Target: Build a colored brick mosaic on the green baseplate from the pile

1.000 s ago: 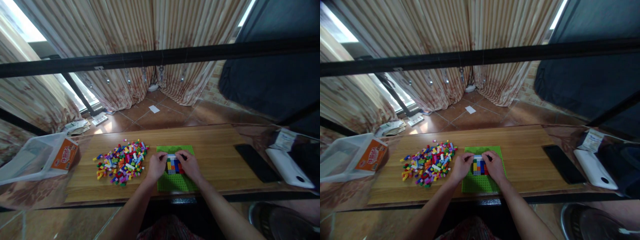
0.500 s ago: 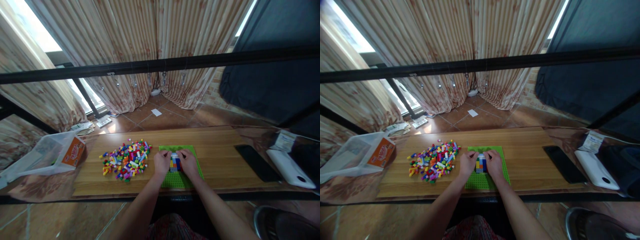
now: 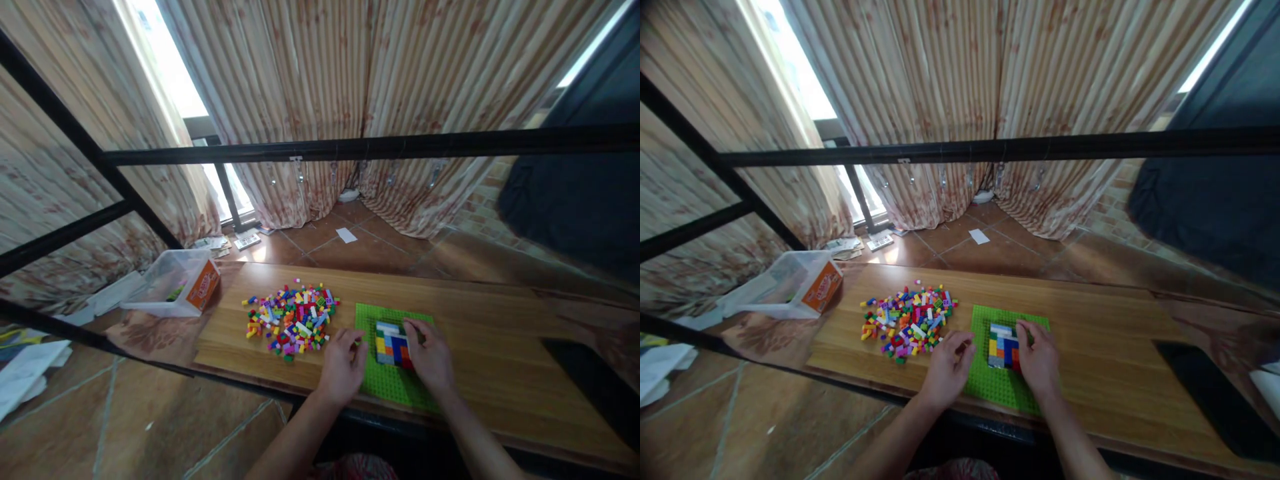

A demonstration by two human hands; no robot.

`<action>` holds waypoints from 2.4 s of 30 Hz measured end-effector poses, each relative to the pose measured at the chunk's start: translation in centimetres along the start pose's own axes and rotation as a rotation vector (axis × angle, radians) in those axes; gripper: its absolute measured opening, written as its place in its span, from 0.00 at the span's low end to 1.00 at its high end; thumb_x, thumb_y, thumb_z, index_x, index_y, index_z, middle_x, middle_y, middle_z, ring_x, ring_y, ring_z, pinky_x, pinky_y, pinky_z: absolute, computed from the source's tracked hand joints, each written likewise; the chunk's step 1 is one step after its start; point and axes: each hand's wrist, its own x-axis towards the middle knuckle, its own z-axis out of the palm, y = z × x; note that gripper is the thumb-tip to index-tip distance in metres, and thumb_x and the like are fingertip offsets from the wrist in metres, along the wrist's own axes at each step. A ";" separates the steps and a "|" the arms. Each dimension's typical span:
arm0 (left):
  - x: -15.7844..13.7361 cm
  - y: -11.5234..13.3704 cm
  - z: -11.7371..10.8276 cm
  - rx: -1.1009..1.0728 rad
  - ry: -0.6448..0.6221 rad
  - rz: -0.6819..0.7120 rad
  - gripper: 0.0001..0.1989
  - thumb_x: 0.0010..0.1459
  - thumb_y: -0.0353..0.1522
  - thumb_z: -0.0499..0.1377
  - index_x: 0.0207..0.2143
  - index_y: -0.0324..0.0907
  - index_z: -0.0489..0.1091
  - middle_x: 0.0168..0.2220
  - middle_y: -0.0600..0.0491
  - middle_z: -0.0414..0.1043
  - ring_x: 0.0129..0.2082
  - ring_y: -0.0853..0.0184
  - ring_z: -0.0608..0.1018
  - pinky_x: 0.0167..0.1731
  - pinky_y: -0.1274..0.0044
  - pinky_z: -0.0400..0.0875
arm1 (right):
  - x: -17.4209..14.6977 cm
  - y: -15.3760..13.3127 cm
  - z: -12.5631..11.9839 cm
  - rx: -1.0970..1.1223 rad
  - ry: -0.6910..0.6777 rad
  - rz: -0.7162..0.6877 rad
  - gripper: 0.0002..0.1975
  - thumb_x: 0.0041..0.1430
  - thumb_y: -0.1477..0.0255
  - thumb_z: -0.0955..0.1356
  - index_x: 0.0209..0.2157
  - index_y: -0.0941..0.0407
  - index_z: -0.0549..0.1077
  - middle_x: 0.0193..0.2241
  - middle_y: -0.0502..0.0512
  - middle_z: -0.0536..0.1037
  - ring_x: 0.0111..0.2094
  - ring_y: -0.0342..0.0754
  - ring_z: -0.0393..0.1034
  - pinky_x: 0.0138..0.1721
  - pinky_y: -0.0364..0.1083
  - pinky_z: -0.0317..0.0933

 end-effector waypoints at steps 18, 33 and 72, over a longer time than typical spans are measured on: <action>-4.8 -7.4 -9.1 0.306 0.243 -0.116 0.09 0.58 0.28 0.54 0.40 0.44 0.70 0.39 0.51 0.72 0.40 0.66 0.76 0.41 0.74 0.72 | -2.8 -12.6 11.3 -0.045 -0.480 -0.441 0.10 0.61 0.72 0.64 0.41 0.52 0.75 0.39 0.56 0.72 0.42 0.53 0.64 0.44 0.52 0.62; -3.9 -7.5 -9.2 0.212 0.230 -0.109 0.09 0.60 0.30 0.54 0.43 0.43 0.70 0.40 0.49 0.71 0.40 0.67 0.75 0.42 0.76 0.71 | 1.4 -14.6 13.8 -0.223 -0.542 -0.541 0.18 0.56 0.70 0.67 0.49 0.53 0.72 0.47 0.60 0.70 0.49 0.58 0.61 0.49 0.56 0.58; -3.8 -6.3 -8.0 0.412 0.332 0.189 0.09 0.58 0.30 0.57 0.42 0.41 0.71 0.39 0.50 0.72 0.40 0.67 0.76 0.40 0.75 0.72 | -2.9 -7.2 0.0 0.674 -0.145 0.472 0.13 0.53 0.61 0.69 0.36 0.54 0.78 0.25 0.51 0.76 0.23 0.43 0.68 0.25 0.43 0.63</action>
